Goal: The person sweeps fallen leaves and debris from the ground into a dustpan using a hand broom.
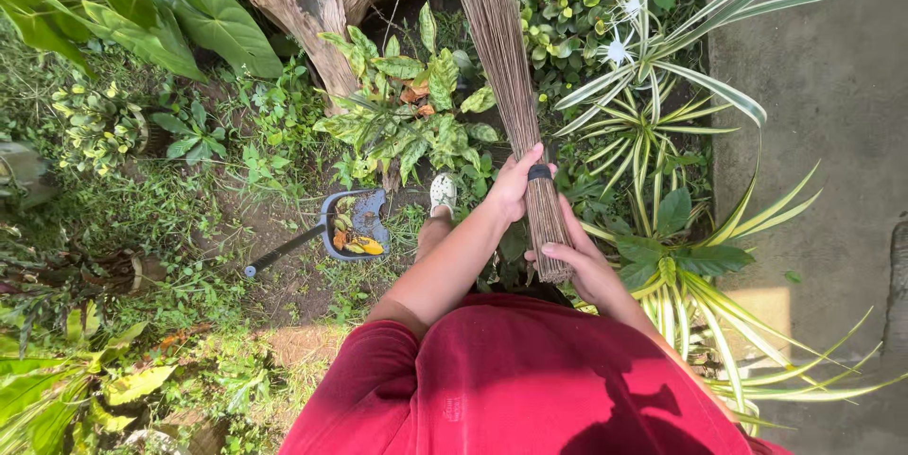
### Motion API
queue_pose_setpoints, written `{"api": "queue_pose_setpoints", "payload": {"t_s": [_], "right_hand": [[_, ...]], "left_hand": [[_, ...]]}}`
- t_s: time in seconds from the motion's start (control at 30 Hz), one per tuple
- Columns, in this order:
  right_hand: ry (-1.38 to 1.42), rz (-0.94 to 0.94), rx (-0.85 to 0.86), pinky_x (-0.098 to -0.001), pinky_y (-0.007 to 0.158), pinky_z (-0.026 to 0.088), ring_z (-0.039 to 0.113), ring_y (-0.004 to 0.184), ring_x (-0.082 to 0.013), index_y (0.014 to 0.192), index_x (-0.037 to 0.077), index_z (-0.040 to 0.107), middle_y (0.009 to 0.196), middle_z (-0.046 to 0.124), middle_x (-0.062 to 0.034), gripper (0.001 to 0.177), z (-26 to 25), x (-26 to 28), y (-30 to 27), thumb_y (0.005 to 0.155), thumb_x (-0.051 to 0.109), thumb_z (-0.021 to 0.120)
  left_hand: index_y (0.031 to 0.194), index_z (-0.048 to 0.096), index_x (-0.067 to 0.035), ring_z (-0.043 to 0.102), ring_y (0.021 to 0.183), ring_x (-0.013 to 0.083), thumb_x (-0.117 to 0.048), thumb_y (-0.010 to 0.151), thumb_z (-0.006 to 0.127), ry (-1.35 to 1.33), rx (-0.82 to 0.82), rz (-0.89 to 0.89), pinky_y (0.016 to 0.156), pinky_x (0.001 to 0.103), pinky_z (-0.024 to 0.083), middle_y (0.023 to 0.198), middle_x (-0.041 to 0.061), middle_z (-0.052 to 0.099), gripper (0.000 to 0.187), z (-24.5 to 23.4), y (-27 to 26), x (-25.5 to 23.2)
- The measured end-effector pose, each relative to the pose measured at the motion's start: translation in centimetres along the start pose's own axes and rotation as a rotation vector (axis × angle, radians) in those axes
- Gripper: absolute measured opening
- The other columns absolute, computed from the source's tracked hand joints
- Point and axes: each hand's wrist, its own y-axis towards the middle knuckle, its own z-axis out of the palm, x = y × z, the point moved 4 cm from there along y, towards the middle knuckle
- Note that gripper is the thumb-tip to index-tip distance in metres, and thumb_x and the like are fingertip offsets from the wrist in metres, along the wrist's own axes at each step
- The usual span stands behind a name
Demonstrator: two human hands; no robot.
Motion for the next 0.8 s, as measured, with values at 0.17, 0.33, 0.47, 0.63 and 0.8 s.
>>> {"api": "queue_pose_setpoints", "payload": {"t_s": [0.17, 0.33, 0.47, 0.63, 0.8], "right_hand": [[-0.087, -0.065, -0.106, -0.0312, 0.094, 0.052, 0.063, 0.116, -0.0141, 0.164, 0.017, 0.022, 0.147, 0.054, -0.0075, 0.101, -0.6, 1.5, 6.6, 0.075, -0.005, 0.064], [-0.191, -0.038, -0.184, -0.031, 0.091, 0.052, 0.065, 0.11, -0.0177, 0.164, 0.016, 0.025, 0.139, 0.061, -0.0105, 0.1, -0.2, 3.1, 20.4, 0.074, -0.001, 0.067], [-0.29, 0.006, -0.207, -0.0334, 0.087, 0.053, 0.065, 0.1, -0.0211, 0.163, 0.012, 0.024, 0.126, 0.065, -0.0132, 0.102, 0.2, 5.1, 35.6, 0.072, 0.005, 0.069], [-0.713, 0.009, -0.209, -0.033, 0.091, 0.053, 0.066, 0.102, -0.0196, 0.163, 0.012, 0.025, 0.125, 0.067, -0.0117, 0.107, -0.2, 4.1, 52.7, 0.069, 0.016, 0.076], [-1.356, 0.298, -0.161, -0.0376, 0.096, 0.05, 0.067, 0.103, -0.0298, 0.163, 0.029, 0.023, 0.123, 0.065, -0.017, 0.113, -1.7, 1.3, 51.6, 0.065, 0.018, 0.078]], "left_hand": [[0.137, 0.053, -0.01, 0.067, 0.093, 0.0138, -0.052, 0.093, 0.063, 0.217, -0.015, 0.008, 0.08, 0.032, 0.054, 0.106, 0.0, 0.071, 0.062, -2.9, 2.6, -1.5], [0.141, 0.057, -0.01, 0.056, 0.089, 0.0143, -0.028, 0.105, 0.062, 0.414, 0.045, 0.247, 0.077, 0.029, 0.042, 0.097, 0.004, 0.062, 0.041, -10.2, 2.9, -4.3], [0.126, 0.065, -0.008, 0.061, 0.091, 0.0109, -0.02, 0.102, 0.059, 0.458, -0.046, 0.313, 0.084, 0.024, 0.052, 0.102, 0.001, 0.068, 0.027, -19.1, 1.3, -6.9], [0.122, 0.066, -0.006, 0.057, 0.088, 0.0089, -0.016, 0.104, 0.054, 0.428, -0.252, 0.19, 0.08, 0.026, 0.05, 0.101, 0.0, 0.064, 0.024, -29.3, -1.1, -6.6], [0.118, 0.065, -0.004, 0.061, 0.086, 0.0112, -0.016, 0.102, 0.055, 0.392, -0.348, 0.119, 0.08, 0.026, 0.051, 0.095, 0.003, 0.067, 0.022, -32.9, -1.5, -4.4]]}}
